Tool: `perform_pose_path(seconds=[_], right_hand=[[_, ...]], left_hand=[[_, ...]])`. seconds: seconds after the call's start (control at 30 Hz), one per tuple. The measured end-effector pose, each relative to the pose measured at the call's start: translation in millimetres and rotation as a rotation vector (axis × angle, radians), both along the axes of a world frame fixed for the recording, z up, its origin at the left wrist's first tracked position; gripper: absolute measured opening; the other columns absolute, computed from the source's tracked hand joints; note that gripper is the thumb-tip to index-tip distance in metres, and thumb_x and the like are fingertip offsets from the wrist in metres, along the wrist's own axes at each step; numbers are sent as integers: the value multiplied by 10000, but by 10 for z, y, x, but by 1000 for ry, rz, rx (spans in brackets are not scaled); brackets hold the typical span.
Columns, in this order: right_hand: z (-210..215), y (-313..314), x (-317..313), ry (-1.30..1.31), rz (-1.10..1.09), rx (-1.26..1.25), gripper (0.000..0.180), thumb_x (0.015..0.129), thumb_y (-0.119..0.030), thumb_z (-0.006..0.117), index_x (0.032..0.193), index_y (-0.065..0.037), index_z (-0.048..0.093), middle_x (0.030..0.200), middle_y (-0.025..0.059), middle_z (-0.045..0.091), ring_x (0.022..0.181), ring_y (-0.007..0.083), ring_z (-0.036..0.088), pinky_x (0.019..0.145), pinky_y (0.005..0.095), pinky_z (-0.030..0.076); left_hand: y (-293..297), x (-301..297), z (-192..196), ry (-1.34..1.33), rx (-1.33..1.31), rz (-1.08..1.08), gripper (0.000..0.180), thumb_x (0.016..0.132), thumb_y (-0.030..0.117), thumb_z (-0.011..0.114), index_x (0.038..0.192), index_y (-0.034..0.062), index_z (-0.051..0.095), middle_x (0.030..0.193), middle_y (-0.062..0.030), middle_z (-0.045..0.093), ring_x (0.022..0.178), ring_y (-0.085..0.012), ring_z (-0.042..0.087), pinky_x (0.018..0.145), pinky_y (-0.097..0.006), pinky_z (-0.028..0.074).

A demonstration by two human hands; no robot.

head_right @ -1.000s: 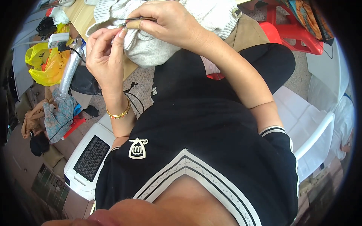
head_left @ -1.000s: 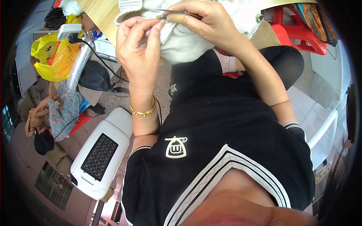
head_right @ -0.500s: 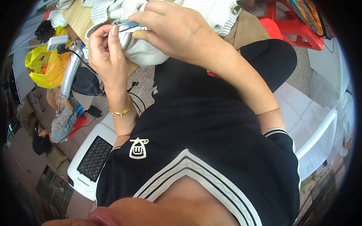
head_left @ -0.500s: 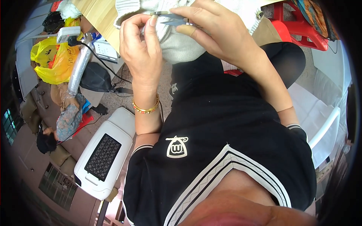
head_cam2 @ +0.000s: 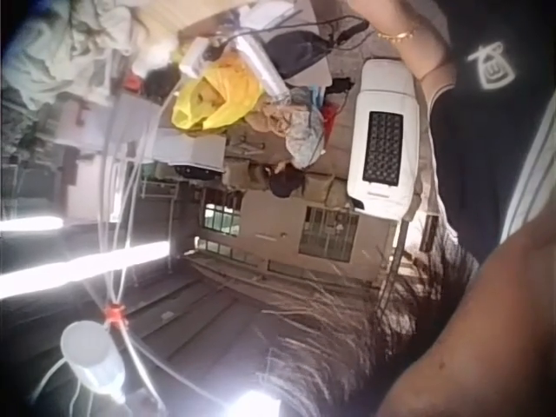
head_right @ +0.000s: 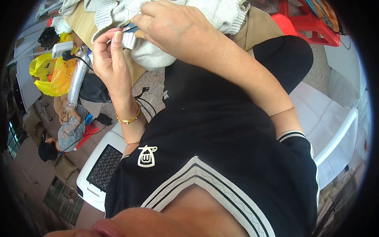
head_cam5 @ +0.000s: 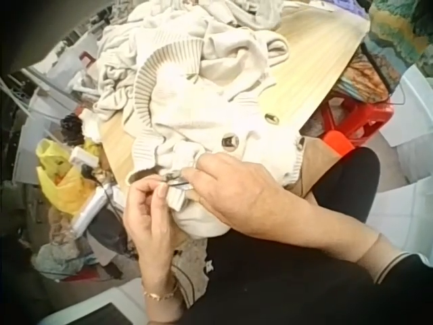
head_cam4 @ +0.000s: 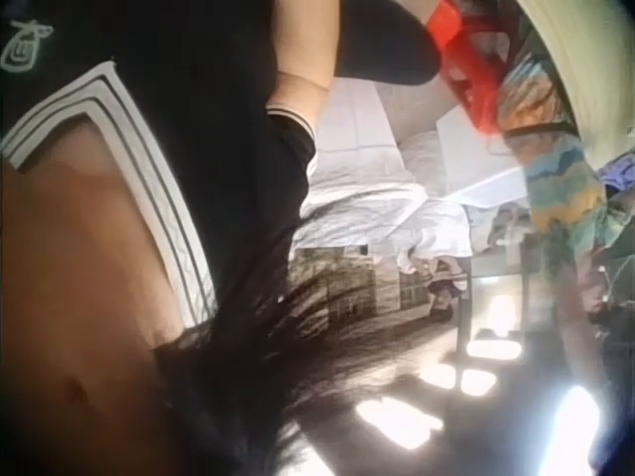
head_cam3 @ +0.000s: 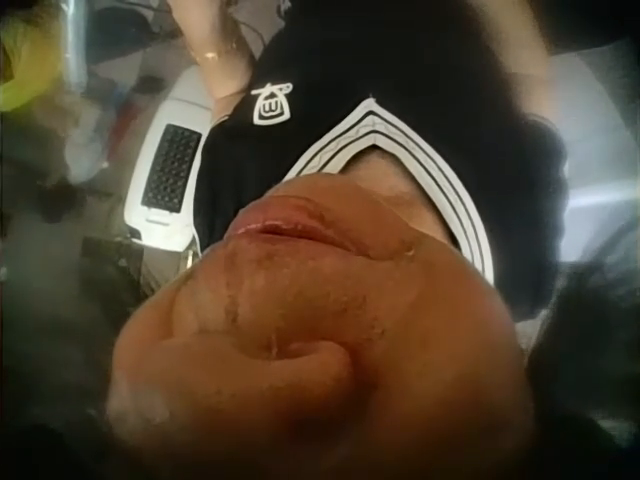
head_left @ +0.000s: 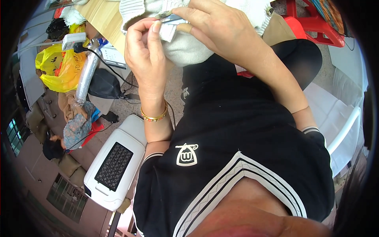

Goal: Trimming loose threads from white knitted sweaters using small hand nippers.

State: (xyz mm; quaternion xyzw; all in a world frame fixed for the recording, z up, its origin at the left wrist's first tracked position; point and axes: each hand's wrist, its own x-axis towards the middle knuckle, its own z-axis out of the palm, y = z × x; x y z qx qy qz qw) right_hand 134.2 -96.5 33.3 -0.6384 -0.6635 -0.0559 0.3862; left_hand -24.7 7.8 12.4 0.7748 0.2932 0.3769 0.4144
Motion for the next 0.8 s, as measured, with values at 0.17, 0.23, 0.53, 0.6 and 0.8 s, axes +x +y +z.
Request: perform_pose_path(seconds=[0.17,0.23,0.53,0.6,0.8], right_hand=[[21,-12,-8,147,26,-141,251,888,-117,663,1112,-11,627,876,119,545,809,300,612,671,377,519],[-122,27,2,173,110,113,239,888,-115,661,1101,-13,626,875,117,543,808,295,611,670,376,518],[-165,61,-3,-218,-70,188,219,877,-120,672,1065,-16,628,861,106,538,798,271,610,643,349,517],[-47,7,-33,-44,-43,33,213,876,-119,671,1058,-16,627,853,102,536,798,270,611,638,350,518],[-87,-17,-10,57,-63,-41,259,856,-142,721,1096,-50,689,849,70,586,771,233,631,622,333,525]], left_hand=[[-26,-20,9,-103,-153,-33,96,1008,56,619,1051,-30,621,1066,-78,686,912,-60,600,798,-194,493],[-22,-24,3,-107,-151,-38,94,1007,55,620,1052,-28,620,1070,-81,685,923,-64,603,808,-196,495],[-57,6,10,-77,-107,-30,77,993,47,628,1006,-25,605,1015,-92,688,895,-107,652,792,-246,529],[-56,3,6,-53,-100,-14,71,990,43,631,1001,-22,605,1009,-93,685,887,-115,655,788,-250,531],[-63,10,16,-4,-36,-30,79,955,21,663,1007,-10,612,1036,-94,649,928,-154,653,809,-274,543]])
